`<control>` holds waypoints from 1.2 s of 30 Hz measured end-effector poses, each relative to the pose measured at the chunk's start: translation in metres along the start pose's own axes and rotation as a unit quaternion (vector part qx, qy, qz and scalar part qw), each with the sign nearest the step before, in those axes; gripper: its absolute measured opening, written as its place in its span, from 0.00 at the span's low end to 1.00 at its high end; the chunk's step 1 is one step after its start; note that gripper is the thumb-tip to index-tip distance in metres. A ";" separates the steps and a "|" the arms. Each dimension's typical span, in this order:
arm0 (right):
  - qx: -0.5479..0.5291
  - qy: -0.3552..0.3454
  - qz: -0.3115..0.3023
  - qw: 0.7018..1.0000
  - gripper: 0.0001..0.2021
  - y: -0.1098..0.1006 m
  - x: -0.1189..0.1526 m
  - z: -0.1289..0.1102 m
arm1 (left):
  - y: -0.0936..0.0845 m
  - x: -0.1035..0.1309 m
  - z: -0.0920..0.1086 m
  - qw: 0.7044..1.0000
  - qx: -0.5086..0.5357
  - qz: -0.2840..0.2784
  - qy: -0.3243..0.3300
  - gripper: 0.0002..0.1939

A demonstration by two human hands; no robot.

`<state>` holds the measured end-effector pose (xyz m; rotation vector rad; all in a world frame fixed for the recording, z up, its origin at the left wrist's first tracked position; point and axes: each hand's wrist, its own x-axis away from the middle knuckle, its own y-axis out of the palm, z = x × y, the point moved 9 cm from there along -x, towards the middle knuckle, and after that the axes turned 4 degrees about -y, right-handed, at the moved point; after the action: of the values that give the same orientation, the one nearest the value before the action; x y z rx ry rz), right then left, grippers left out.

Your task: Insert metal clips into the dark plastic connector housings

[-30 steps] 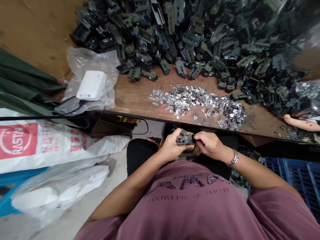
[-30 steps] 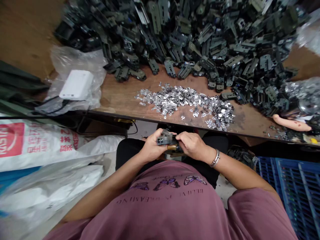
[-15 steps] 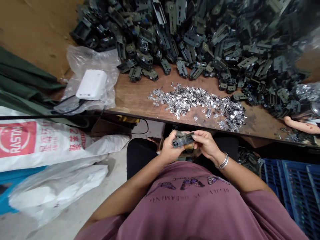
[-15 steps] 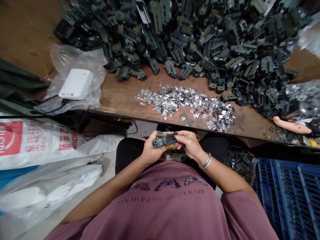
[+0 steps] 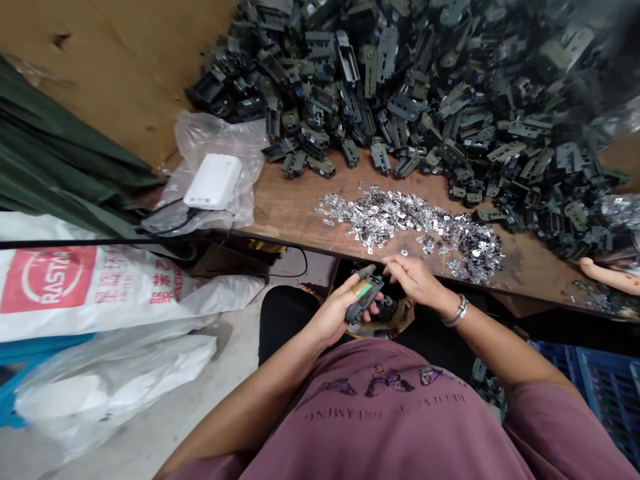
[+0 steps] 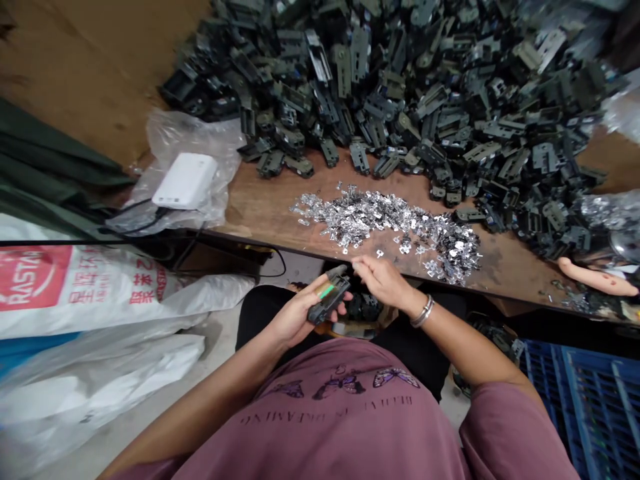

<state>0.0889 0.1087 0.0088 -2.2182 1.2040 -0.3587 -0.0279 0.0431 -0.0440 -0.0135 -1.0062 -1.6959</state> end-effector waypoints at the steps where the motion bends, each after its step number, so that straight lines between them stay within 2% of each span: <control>1: 0.072 0.005 0.014 0.997 0.16 -0.008 -0.010 0.004 | 0.000 -0.001 0.000 1.000 0.023 0.006 0.003 0.22; 3: 0.222 0.029 0.027 0.974 0.13 -0.020 -0.030 0.012 | 0.001 -0.003 0.001 0.998 0.058 0.015 0.002 0.20; 6: 0.369 0.088 -0.014 0.925 0.10 -0.020 -0.049 0.027 | 0.003 -0.004 0.007 0.997 0.076 0.032 0.008 0.19; 8: 0.400 0.108 -0.043 0.909 0.10 -0.019 -0.050 0.033 | 0.001 -0.005 0.011 0.996 0.068 0.054 0.013 0.16; 10: 0.411 0.110 -0.047 0.904 0.10 -0.024 -0.045 0.034 | -0.004 -0.005 0.014 0.995 0.060 0.081 0.018 0.14; 15: 0.428 0.131 -0.054 0.893 0.11 -0.051 -0.022 0.046 | -0.010 -0.010 0.009 0.993 0.055 0.100 0.008 0.15; 17: 0.434 0.154 -0.031 0.887 0.12 -0.064 -0.016 0.054 | -0.008 -0.012 0.005 0.994 0.046 0.100 0.002 0.15; 20: 0.414 0.158 0.041 0.896 0.13 -0.079 -0.012 0.058 | -0.004 -0.012 0.004 0.995 0.030 0.098 0.004 0.14; 23: 0.378 0.140 0.065 0.913 0.12 -0.075 -0.011 0.054 | 0.000 -0.011 0.004 0.995 0.013 0.097 0.003 0.15; 26: 0.375 0.109 0.034 0.920 0.10 -0.057 -0.015 0.043 | 0.004 -0.010 0.001 0.995 -0.005 0.098 -0.009 0.15; 30: 0.390 0.096 -0.027 0.915 0.11 -0.037 -0.025 0.039 | 0.009 -0.009 -0.003 0.995 -0.019 0.097 -0.019 0.15; 33: 0.377 0.096 -0.045 0.920 0.12 -0.036 -0.032 0.045 | 0.010 -0.008 -0.005 0.995 -0.021 0.098 -0.021 0.16; 36: 0.364 0.091 -0.021 0.927 0.13 -0.046 -0.035 0.050 | 0.009 -0.007 -0.005 0.994 -0.020 0.104 -0.016 0.16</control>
<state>0.1248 0.1748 -0.0015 -1.5807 0.9037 -0.8871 -0.0162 0.0450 -0.0450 -0.1666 -0.9607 -1.5294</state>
